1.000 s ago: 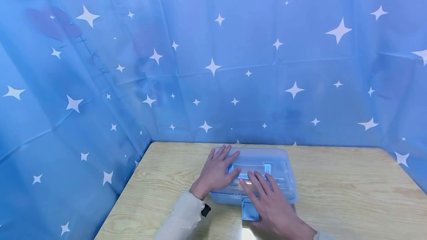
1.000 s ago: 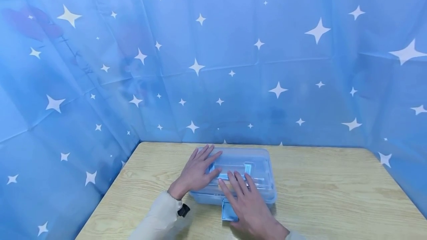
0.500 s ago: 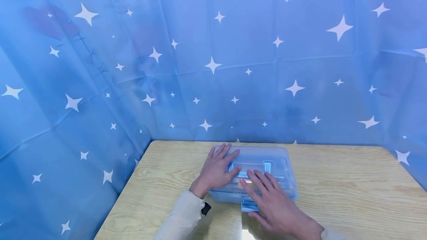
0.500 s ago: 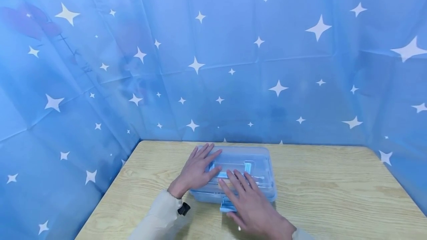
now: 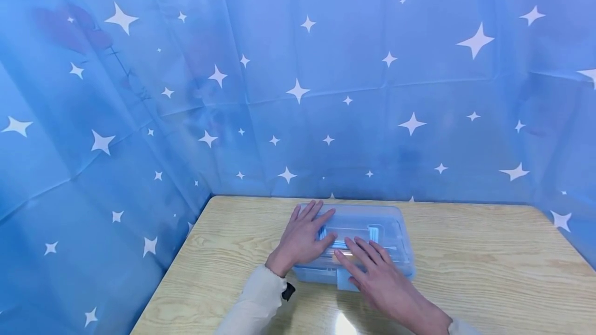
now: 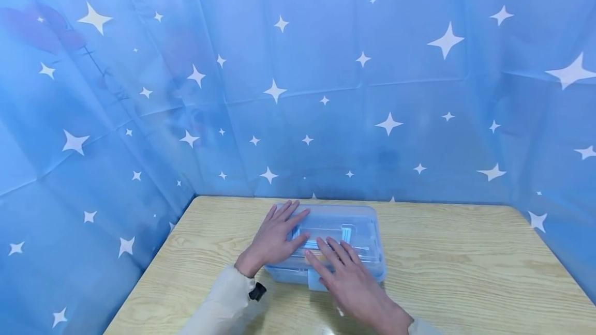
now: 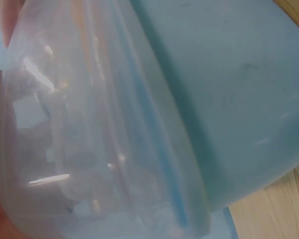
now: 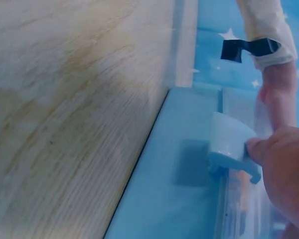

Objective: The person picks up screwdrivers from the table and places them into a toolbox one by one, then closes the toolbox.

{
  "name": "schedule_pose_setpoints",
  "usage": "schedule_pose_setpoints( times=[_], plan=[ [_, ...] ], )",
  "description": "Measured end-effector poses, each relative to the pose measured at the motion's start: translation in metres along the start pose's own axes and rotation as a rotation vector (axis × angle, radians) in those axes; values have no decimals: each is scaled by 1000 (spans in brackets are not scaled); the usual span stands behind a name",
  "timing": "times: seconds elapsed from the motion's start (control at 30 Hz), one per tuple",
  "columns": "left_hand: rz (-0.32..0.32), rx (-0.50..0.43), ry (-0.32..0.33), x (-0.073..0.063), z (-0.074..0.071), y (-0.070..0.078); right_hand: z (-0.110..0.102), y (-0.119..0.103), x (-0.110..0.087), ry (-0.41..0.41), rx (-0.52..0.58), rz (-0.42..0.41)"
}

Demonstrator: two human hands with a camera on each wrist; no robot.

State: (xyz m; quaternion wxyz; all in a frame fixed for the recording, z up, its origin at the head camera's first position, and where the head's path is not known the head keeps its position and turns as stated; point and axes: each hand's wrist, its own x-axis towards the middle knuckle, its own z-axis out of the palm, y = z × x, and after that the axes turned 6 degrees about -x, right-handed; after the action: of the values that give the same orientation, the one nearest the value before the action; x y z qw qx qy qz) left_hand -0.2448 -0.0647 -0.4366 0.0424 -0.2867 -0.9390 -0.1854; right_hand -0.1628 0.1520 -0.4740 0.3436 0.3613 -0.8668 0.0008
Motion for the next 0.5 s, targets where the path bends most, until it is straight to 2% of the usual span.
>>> schedule_pose_setpoints(
  times=[0.5],
  plan=[
    [1,10,11,0,-1,1,3,-2,-2,-9,28,14]
  ],
)
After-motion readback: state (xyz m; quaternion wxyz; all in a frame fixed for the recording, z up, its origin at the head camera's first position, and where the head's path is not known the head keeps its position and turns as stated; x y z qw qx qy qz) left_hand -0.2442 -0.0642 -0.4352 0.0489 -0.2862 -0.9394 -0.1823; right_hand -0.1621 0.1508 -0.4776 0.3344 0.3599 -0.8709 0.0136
